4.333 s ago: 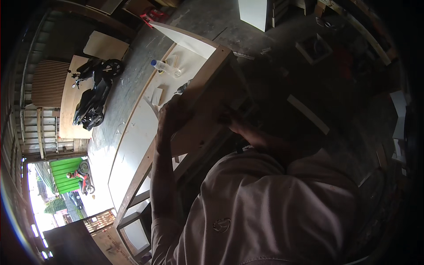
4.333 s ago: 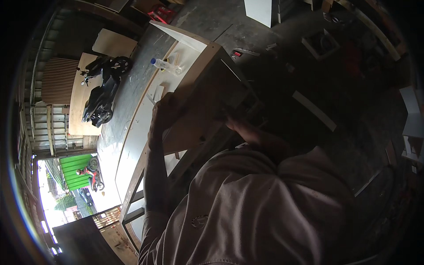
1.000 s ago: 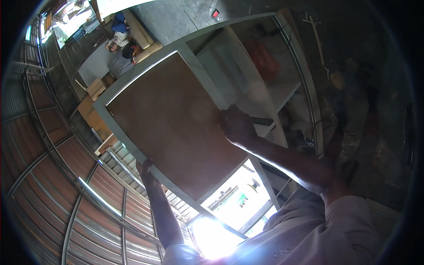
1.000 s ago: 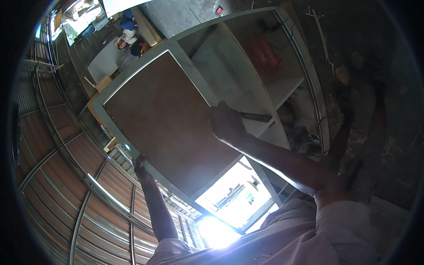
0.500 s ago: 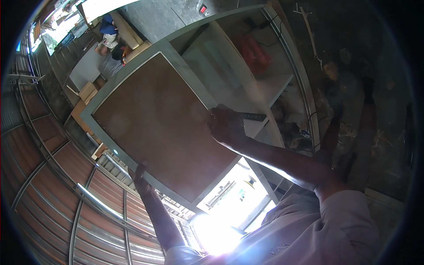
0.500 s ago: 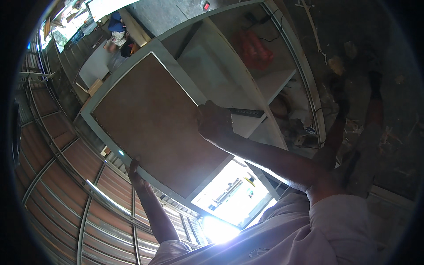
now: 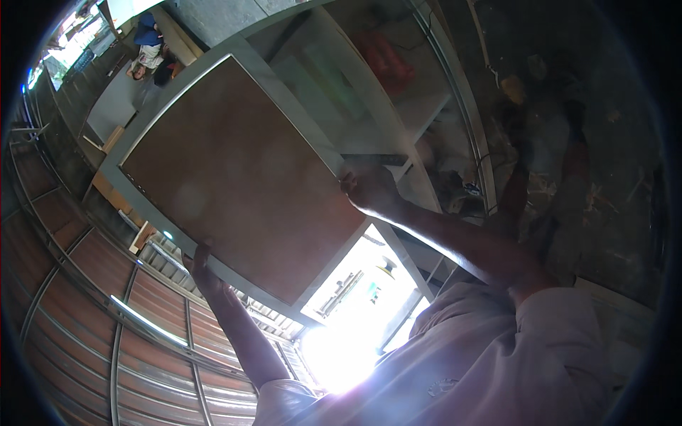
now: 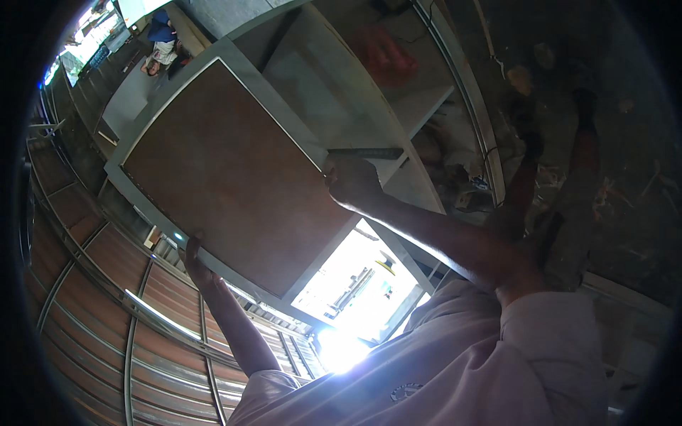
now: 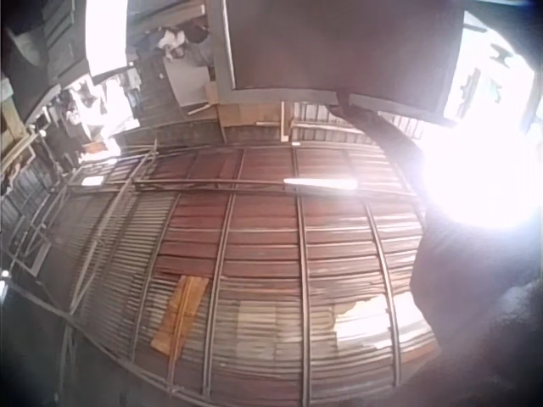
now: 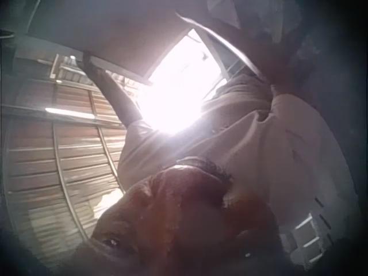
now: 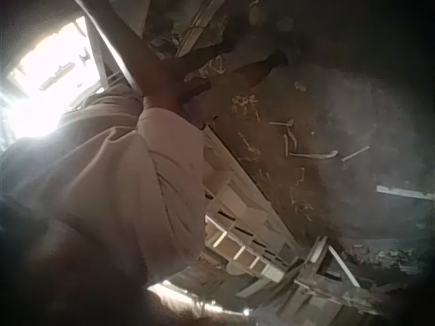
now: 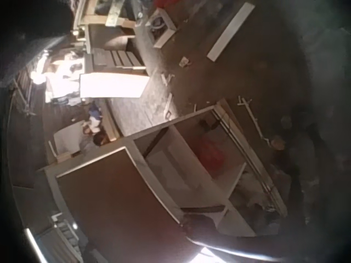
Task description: The person uses a drill and a grinder to prepare a metal strip, then fits a wooden panel into a shelf frame by hand.
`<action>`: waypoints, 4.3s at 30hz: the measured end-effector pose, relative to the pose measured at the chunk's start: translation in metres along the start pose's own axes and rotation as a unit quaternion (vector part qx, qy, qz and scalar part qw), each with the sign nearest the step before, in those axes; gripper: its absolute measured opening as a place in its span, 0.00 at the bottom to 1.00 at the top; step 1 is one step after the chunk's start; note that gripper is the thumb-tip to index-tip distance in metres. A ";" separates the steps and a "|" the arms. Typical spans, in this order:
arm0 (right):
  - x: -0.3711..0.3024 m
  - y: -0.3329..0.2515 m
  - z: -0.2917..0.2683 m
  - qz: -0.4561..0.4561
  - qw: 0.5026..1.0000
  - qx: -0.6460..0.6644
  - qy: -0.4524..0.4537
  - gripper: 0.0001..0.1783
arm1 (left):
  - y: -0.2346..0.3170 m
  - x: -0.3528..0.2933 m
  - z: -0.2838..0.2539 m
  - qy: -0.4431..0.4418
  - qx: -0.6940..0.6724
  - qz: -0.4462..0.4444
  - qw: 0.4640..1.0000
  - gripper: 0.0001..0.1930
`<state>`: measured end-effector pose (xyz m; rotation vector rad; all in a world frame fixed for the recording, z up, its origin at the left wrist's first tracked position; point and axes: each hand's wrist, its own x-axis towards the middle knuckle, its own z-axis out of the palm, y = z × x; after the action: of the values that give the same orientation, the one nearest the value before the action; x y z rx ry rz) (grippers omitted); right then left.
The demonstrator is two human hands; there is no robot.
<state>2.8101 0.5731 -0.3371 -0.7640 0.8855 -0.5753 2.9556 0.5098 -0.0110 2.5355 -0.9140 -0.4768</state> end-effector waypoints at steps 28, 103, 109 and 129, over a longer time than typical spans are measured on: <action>0.004 0.033 0.017 -0.249 0.950 -0.191 0.004 0.02 | 0.003 0.000 0.008 -0.048 -0.047 0.029 0.997 0.33; 0.058 -0.081 -0.016 0.047 0.990 0.034 -0.132 0.11 | 0.018 0.002 0.004 -0.070 -0.147 0.018 0.986 0.26; 0.060 -0.101 -0.008 0.072 0.987 -0.093 -0.113 0.11 | 0.014 0.004 0.005 -0.055 -0.135 0.031 0.989 0.19; 0.079 -0.136 0.007 0.211 0.962 -0.155 -0.080 0.19 | 0.023 0.008 0.003 -0.032 -0.122 0.041 0.991 0.21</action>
<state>2.8381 0.4366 -0.2637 -0.8577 0.9640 0.0062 2.9481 0.4877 -0.0044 2.2659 -0.9186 -0.6088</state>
